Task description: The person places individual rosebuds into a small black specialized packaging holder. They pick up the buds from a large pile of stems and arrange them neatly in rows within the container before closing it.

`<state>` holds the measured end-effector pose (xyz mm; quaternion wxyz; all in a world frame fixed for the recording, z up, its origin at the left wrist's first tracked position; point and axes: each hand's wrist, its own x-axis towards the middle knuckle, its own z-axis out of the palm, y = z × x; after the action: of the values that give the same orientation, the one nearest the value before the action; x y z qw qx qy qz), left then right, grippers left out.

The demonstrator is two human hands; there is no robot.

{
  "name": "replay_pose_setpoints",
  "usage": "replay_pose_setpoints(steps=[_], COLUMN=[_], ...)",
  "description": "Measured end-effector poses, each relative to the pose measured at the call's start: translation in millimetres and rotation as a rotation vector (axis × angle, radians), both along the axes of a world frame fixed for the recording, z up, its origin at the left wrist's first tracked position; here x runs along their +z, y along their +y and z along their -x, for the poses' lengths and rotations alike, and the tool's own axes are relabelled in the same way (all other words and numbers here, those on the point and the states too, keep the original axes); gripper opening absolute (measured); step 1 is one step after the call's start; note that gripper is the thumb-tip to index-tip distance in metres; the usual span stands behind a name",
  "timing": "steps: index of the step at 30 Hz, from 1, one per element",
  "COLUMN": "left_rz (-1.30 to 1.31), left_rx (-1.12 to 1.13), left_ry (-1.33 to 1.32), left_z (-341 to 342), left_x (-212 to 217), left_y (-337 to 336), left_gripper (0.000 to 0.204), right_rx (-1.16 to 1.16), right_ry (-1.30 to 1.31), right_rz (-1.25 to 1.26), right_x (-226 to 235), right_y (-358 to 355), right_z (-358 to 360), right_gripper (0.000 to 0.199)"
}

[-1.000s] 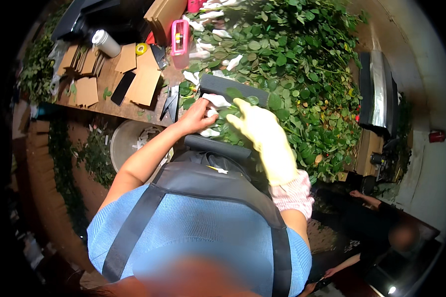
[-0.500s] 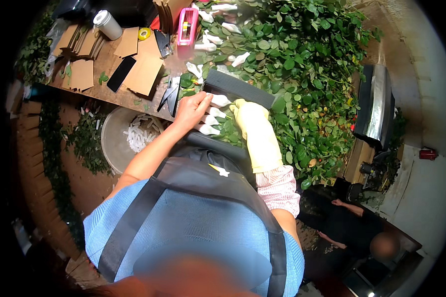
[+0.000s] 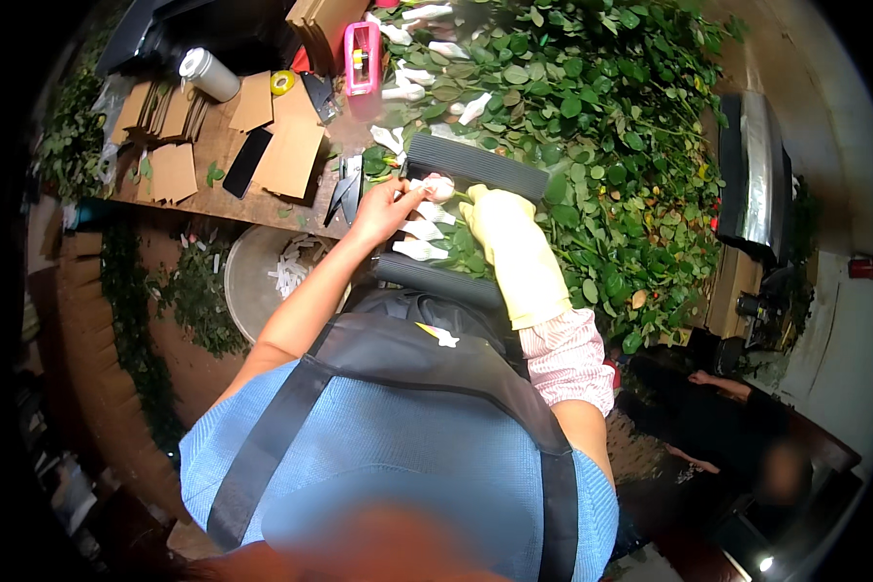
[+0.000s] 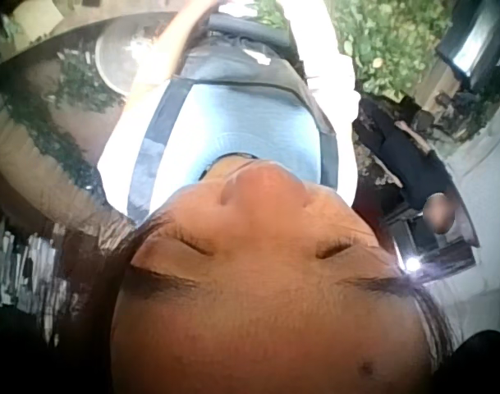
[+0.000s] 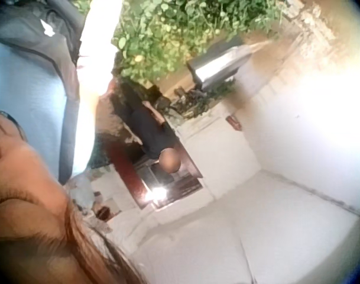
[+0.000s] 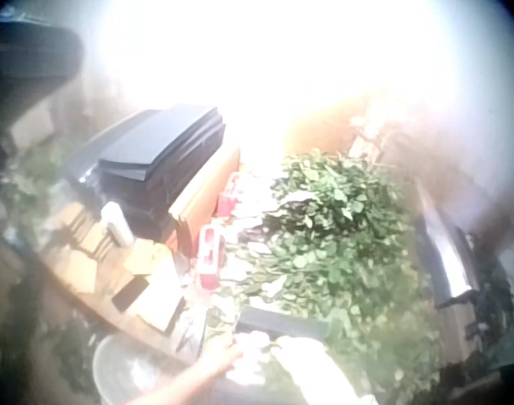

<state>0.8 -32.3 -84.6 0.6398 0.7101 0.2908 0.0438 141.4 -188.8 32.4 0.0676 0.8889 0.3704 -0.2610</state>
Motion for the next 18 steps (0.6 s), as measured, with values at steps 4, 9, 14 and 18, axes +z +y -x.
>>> replay_pose_setpoints(steps=[4, 9, 14, 18], left_rz=[0.080, -0.008, -0.110, -0.058], left_rx=[0.096, 0.361, 0.574, -0.053], left_ry=[-0.110, -0.368, -0.400, -0.094], left_z=[-4, 3, 23, 27], left_x=[-7, 1, 19, 25], left_y=[-16, -17, 35, 40], left_gripper=[0.029, 0.028, 0.024, 0.033], right_rx=[-0.065, -0.086, -0.010, 0.015], right_ry=[-0.034, -0.012, -0.014, 0.165], right_rz=[-0.049, -0.004, -0.088, -0.010], right_x=[-13, -9, -13, 21], right_y=[-3, 2, -9, -13], right_z=[7, 5, 1, -4], right_gripper=[0.036, 0.037, 0.038, 0.046])
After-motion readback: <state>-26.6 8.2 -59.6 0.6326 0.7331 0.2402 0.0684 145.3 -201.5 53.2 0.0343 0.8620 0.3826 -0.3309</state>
